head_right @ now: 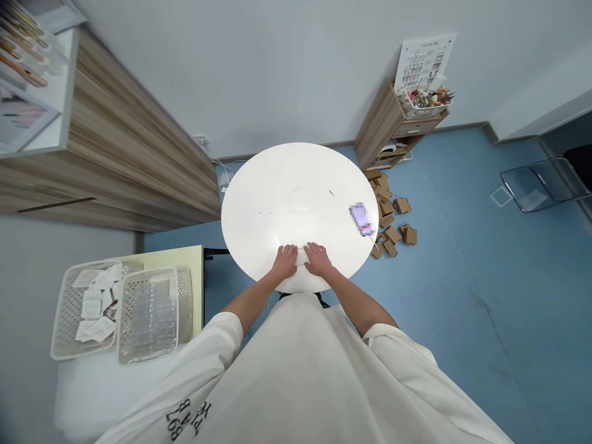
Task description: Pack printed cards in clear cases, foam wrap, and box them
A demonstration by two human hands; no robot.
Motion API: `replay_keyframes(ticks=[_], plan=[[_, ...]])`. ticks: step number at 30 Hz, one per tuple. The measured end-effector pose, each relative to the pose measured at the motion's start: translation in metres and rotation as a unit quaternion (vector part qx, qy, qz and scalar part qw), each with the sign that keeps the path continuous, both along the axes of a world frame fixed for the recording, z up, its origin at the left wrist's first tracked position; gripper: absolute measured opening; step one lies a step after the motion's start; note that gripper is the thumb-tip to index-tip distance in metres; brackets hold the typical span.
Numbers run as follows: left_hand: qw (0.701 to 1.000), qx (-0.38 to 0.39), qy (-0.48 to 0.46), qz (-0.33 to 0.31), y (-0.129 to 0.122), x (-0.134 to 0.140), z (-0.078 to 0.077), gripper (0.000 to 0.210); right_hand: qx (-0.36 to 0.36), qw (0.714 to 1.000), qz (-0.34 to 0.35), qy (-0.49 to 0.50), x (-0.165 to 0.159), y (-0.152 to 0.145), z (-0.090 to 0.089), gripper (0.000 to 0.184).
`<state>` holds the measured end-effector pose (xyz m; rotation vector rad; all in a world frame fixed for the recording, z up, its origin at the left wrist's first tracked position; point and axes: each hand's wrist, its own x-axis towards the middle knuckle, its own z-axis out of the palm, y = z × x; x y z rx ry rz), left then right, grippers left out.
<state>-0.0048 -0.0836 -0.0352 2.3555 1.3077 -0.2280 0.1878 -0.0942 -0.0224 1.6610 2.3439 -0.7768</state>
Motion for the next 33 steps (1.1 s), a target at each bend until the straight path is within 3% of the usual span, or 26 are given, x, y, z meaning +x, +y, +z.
replay_keyframes(ticks=[5,8,10,15,21,23,26,33], plan=[[0.999,-0.034,-0.01,-0.017,-0.003,-0.004,0.012,0.06,-0.001,0.997,0.06,0.046,0.006,-0.006,0.003,0.06],[0.997,-0.071,-0.008,-0.003,0.004,-0.003,0.017,0.04,0.006,0.998,0.039,0.053,0.005,-0.002,0.006,0.044],[0.998,-0.053,-0.017,0.021,0.008,0.0,0.019,0.036,0.019,0.998,0.011,0.051,0.002,0.002,0.007,0.042],[0.996,0.021,-0.027,0.081,0.011,0.011,0.02,0.043,0.063,0.993,-0.103,0.014,0.0,0.008,0.006,0.055],[0.996,-0.035,0.013,0.08,0.016,0.013,0.003,0.068,-0.01,0.959,-0.283,-0.02,0.011,-0.001,-0.009,0.061],[0.996,-0.048,0.021,0.071,0.017,0.011,-0.003,0.075,-0.043,0.95,-0.308,-0.029,0.012,-0.003,-0.014,0.062],[0.996,-0.054,0.027,0.065,0.015,0.009,-0.008,0.078,-0.031,0.948,-0.317,-0.02,0.01,-0.003,-0.022,0.062],[1.0,0.018,-0.002,0.02,-0.014,0.004,0.009,0.063,-0.018,0.928,-0.372,-0.026,-0.01,0.002,-0.025,0.06]])
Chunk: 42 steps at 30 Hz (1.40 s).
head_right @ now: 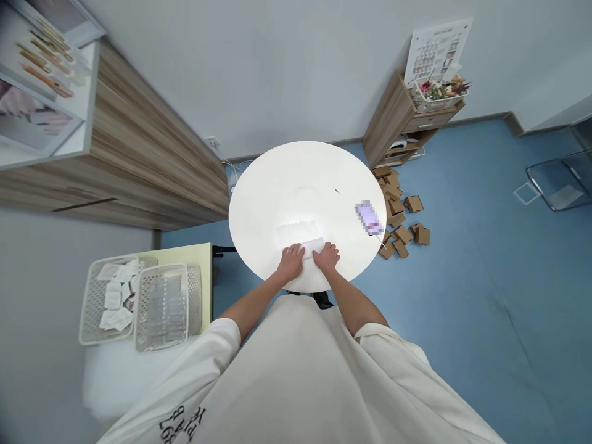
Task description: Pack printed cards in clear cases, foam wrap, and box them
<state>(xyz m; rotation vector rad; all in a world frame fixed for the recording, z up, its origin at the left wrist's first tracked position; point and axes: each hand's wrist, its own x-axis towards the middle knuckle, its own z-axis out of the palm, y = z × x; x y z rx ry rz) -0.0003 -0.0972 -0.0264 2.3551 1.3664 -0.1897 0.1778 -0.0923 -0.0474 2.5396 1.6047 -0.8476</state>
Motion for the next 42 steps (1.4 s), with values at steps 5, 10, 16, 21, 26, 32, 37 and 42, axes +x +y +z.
replay_keyframes(ticks=[5,10,16,21,26,32,37,42], plan=[[0.998,-0.035,0.012,-0.042,-0.018,-0.006,0.004,0.067,-0.007,1.0,0.001,0.022,-0.004,0.006,-0.006,0.054],[0.997,-0.053,0.022,-0.048,-0.018,-0.011,0.002,0.072,0.081,0.994,-0.053,0.053,-0.001,0.014,-0.017,0.037],[0.996,-0.066,0.019,-0.055,-0.015,-0.012,0.005,0.074,0.053,0.991,-0.003,0.126,-0.007,0.008,-0.008,0.021],[0.996,-0.073,0.001,-0.053,-0.016,-0.019,0.006,0.076,0.066,0.979,0.131,0.142,-0.021,0.002,0.004,0.022],[0.996,-0.068,-0.039,-0.034,-0.019,-0.03,0.001,0.068,0.021,0.971,0.219,0.098,-0.024,0.007,0.012,0.033],[0.989,-0.069,-0.106,0.07,-0.026,-0.027,-0.003,0.06,-0.003,0.954,0.296,0.057,-0.027,0.011,0.022,0.046],[0.93,-0.094,-0.152,0.321,-0.026,-0.019,-0.005,0.053,-0.01,0.941,0.338,0.012,-0.032,0.008,0.023,0.051],[0.79,-0.209,-0.187,0.545,-0.009,-0.016,-0.005,0.058,0.001,0.94,0.34,-0.026,-0.034,0.005,0.023,0.051]])
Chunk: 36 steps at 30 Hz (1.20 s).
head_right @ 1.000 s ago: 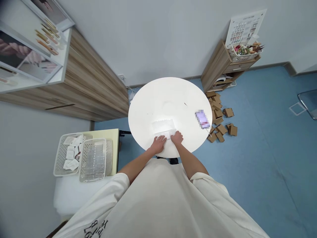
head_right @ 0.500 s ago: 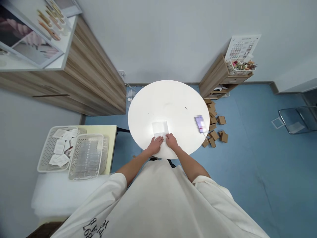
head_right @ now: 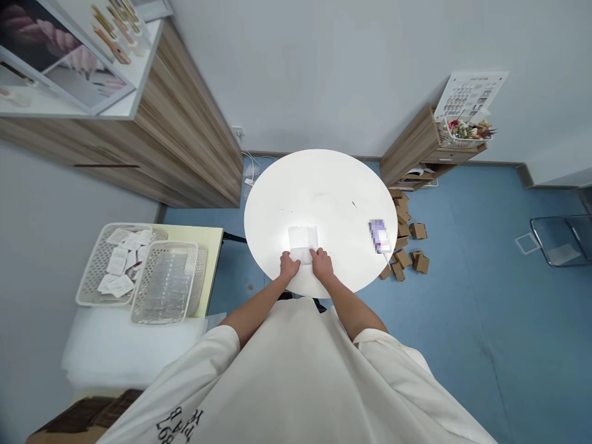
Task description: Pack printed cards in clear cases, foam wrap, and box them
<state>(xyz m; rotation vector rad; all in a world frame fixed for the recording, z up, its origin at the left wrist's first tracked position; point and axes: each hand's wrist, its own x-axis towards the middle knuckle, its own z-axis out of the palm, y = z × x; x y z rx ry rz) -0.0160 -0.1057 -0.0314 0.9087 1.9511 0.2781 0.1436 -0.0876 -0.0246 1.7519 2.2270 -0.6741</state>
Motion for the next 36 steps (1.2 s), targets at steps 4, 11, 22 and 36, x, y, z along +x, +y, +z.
replay_keyframes(ticks=[4,11,22,36], plan=[[0.994,-0.065,-0.026,0.084,0.016,0.001,0.0,0.066,-0.003,1.0,-0.006,-0.011,-0.001,0.002,-0.001,0.05],[0.985,-0.113,-0.063,0.113,0.031,-0.001,-0.011,0.047,-0.011,1.0,-0.009,-0.008,0.0,0.005,-0.002,0.05],[0.998,0.022,-0.037,-0.053,0.028,0.013,-0.009,0.019,-0.02,0.999,-0.015,0.02,0.005,0.008,-0.003,0.053],[0.984,0.059,-0.063,-0.159,0.027,0.025,0.0,0.018,-0.017,0.996,-0.025,0.083,0.015,0.003,-0.005,0.055]])
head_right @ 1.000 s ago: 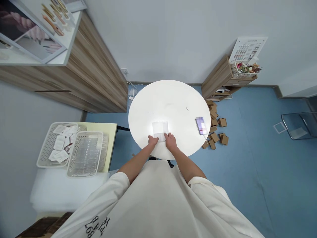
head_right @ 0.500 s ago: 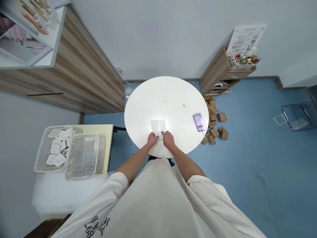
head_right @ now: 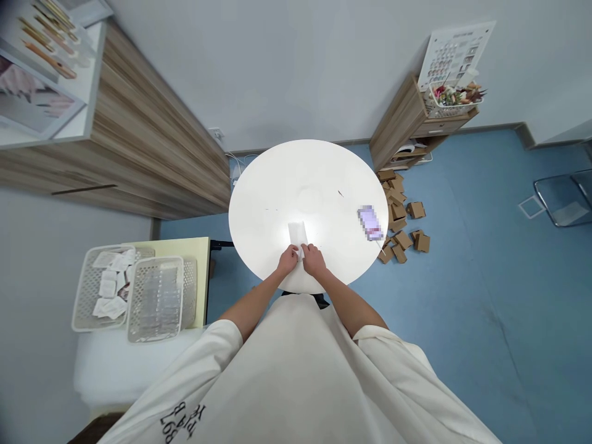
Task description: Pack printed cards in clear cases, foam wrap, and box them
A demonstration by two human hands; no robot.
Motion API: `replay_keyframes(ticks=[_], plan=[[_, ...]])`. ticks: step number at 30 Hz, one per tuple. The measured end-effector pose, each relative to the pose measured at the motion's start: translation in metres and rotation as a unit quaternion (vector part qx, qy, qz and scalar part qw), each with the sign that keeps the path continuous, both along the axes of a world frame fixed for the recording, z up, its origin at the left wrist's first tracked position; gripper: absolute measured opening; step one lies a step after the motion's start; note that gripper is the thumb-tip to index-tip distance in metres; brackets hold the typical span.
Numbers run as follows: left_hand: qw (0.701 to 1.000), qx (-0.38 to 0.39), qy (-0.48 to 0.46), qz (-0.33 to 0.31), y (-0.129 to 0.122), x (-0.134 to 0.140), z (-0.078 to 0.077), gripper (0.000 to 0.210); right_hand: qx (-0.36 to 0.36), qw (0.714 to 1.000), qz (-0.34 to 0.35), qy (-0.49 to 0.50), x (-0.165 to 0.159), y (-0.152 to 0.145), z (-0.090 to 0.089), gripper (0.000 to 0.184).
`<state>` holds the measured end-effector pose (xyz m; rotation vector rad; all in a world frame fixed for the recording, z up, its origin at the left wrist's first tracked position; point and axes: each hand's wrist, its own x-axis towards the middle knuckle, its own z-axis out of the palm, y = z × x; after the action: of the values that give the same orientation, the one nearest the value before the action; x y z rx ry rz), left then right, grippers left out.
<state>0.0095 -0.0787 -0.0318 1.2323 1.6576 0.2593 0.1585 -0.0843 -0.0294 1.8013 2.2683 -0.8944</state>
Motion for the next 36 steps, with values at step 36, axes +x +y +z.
replay_keyframes(ticks=[36], plan=[[0.943,0.117,0.091,-0.298,0.015,-0.017,0.002,0.081,0.005,0.994,0.106,-0.036,0.012,-0.008,0.011,0.074]])
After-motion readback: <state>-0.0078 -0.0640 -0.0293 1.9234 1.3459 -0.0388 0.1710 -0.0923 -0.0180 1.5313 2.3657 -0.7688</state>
